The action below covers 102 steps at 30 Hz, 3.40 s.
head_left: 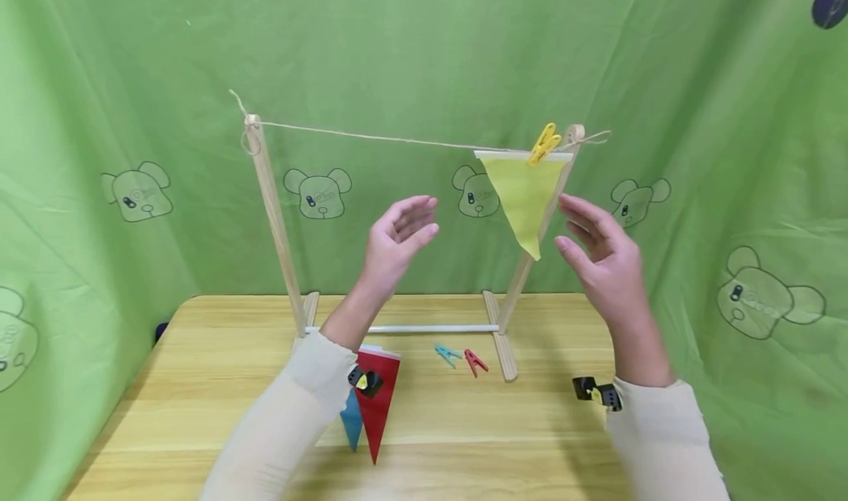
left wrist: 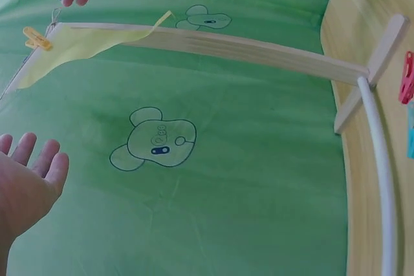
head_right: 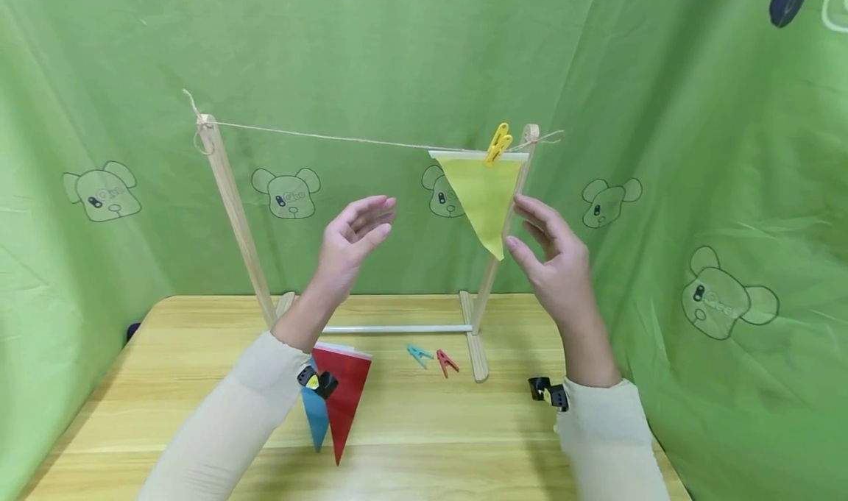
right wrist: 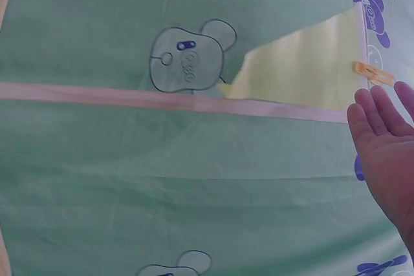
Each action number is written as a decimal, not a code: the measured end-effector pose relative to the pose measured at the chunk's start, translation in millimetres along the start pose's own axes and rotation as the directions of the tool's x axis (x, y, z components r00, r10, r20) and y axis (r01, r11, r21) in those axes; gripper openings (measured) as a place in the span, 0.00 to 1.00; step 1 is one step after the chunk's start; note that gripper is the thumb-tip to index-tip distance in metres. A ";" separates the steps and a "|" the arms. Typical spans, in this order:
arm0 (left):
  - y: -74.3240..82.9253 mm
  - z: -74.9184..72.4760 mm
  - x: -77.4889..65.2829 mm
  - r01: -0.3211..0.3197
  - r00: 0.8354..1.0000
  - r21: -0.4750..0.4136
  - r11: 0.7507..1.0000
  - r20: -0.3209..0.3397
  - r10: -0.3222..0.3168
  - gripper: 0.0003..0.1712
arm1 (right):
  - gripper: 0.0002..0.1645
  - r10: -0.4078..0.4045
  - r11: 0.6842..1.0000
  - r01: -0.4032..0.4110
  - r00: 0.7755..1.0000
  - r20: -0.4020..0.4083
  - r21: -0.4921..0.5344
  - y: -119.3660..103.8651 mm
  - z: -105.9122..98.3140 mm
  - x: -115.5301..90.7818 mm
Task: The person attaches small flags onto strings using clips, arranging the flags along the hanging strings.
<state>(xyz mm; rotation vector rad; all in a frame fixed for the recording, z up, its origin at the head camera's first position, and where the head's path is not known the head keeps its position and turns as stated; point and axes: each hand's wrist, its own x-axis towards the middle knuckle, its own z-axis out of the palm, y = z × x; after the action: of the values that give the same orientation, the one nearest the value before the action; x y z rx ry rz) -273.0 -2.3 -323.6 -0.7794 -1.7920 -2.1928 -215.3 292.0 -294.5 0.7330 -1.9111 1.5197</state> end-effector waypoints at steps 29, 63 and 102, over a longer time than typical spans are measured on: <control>-23.9 -45.9 -49.2 0.066 0.996 0.162 0.985 0.048 -0.075 0.36 | 0.34 0.193 0.980 -0.189 0.978 0.075 -0.057 58.2 26.5 -70.4; -85.7 -106.8 -97.3 0.282 0.959 0.279 0.918 -0.064 -0.275 0.38 | 0.38 0.533 0.834 -0.487 0.832 0.151 -0.261 128.4 41.0 -128.2; -134.5 -132.3 -145.2 0.519 0.855 0.375 0.768 -0.212 -0.474 0.46 | 0.46 0.740 0.640 -0.563 0.634 0.223 -0.523 153.2 83.0 -164.2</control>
<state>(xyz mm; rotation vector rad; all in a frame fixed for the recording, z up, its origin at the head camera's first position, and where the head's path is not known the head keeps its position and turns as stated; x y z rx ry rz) -250.0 -120.7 -528.9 -0.0838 -2.5133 -1.9240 -224.1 251.4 -530.2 0.1242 -2.9660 1.3061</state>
